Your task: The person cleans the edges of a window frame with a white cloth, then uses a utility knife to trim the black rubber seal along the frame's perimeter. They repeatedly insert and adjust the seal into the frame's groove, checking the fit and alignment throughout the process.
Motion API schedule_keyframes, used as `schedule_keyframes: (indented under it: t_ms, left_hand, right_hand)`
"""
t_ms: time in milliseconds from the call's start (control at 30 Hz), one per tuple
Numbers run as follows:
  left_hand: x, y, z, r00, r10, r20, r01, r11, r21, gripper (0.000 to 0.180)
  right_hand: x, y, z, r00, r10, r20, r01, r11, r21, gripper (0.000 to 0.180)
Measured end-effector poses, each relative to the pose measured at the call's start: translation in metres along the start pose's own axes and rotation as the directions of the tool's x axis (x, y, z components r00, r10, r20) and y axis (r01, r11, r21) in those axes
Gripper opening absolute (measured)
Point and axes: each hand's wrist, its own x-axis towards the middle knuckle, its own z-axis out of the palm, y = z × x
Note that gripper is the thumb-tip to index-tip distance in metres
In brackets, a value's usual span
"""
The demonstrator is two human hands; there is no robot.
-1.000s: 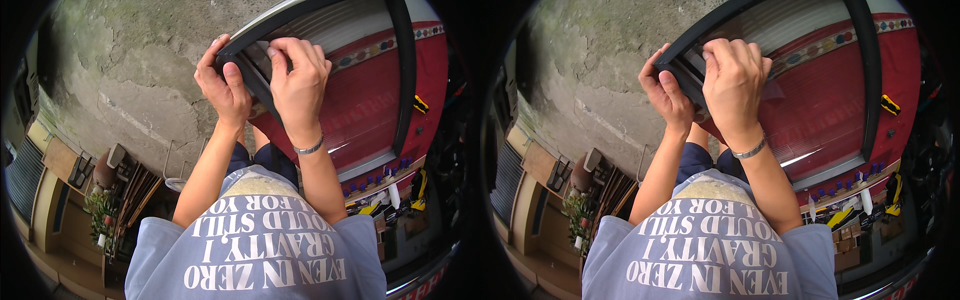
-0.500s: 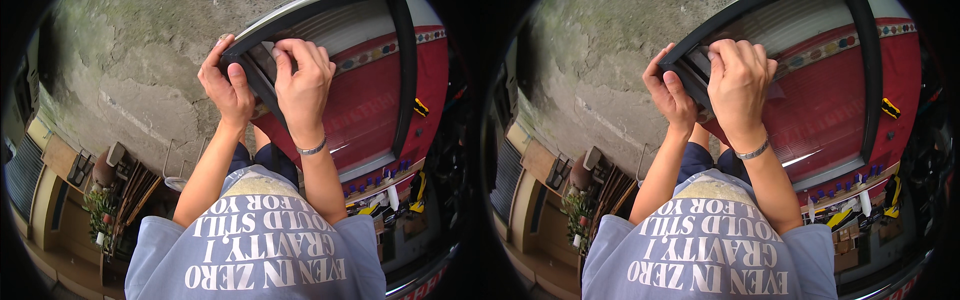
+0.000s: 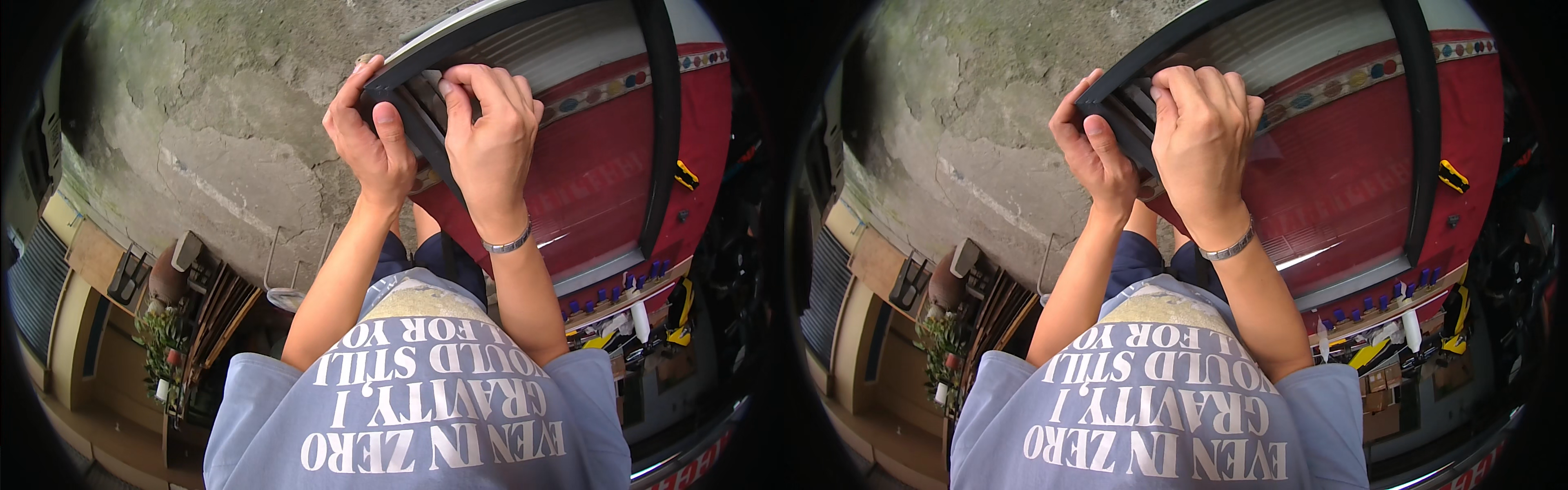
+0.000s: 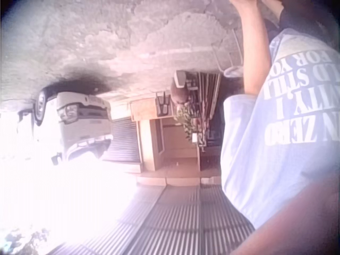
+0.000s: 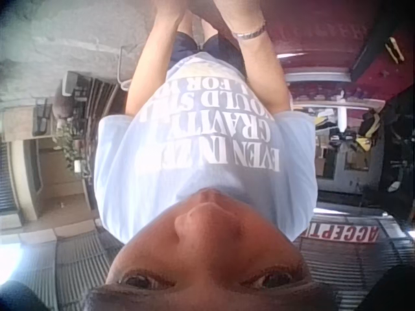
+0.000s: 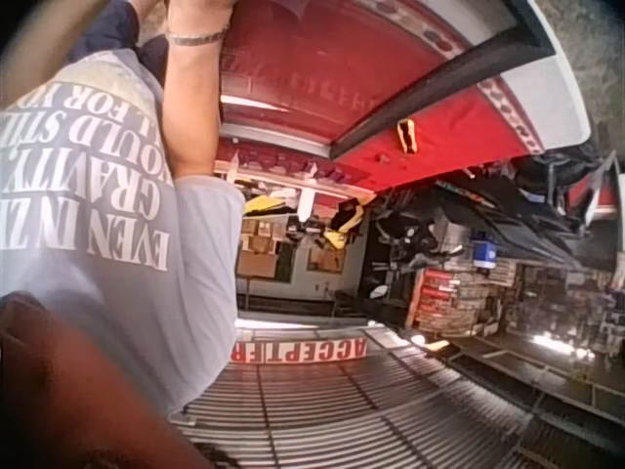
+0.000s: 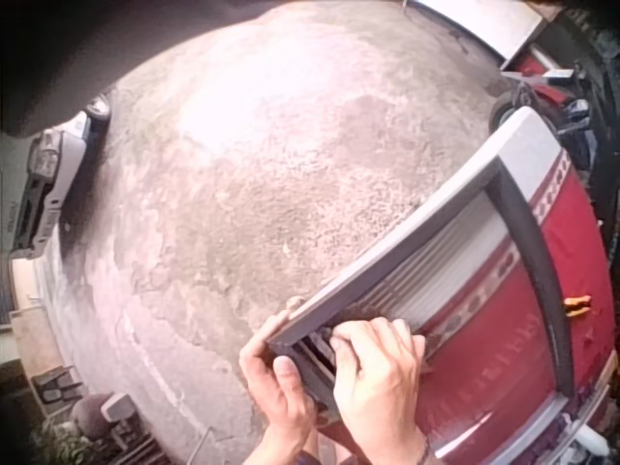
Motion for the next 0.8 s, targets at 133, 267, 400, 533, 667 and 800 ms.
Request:
schedule_keyframes:
  t_ms: [133, 267, 400, 533, 667, 800]
  left_hand:
    - [-0.0001, -0.0006, -0.0005, 1.000, 0.005, 0.005, -0.005, 1.000, 0.014, 0.045]
    - [-0.0002, 0.0010, -0.0005, 1.000, -0.001, 0.003, 0.001, 1.000, 0.019, 0.045]
    - [0.0000, -0.0009, -0.0010, 1.000, 0.007, -0.004, -0.007, 1.000, 0.006, 0.045]
    - [-0.0002, 0.0011, -0.0011, 1.000, 0.002, 0.005, -0.002, 1.000, 0.016, 0.045]
    - [-0.0002, -0.0007, -0.0009, 1.000, 0.002, 0.000, -0.002, 1.000, 0.000, 0.046]
    - [-0.0001, -0.0002, 0.0000, 1.000, 0.000, 0.002, 0.000, 1.000, 0.007, 0.046]
  right_hand:
    - [-0.0052, -0.0082, 0.0042, 0.999, -0.020, 0.036, 0.020, 1.000, -0.003, 0.005]
    - [-0.0019, -0.0006, -0.0003, 1.000, 0.021, -0.003, -0.021, 1.000, -0.007, 0.004]
    - [-0.0057, -0.0076, 0.0043, 0.999, -0.021, 0.037, 0.021, 1.000, -0.002, 0.004]
    - [-0.0043, -0.0023, 0.0036, 1.000, 0.010, 0.003, -0.010, 1.000, -0.001, 0.005]
    - [-0.0037, -0.0034, 0.0031, 1.000, -0.013, -0.004, 0.013, 1.000, 0.014, 0.005]
    - [-0.0035, -0.0029, 0.0017, 1.000, 0.006, -0.006, -0.006, 1.000, 0.020, 0.005]
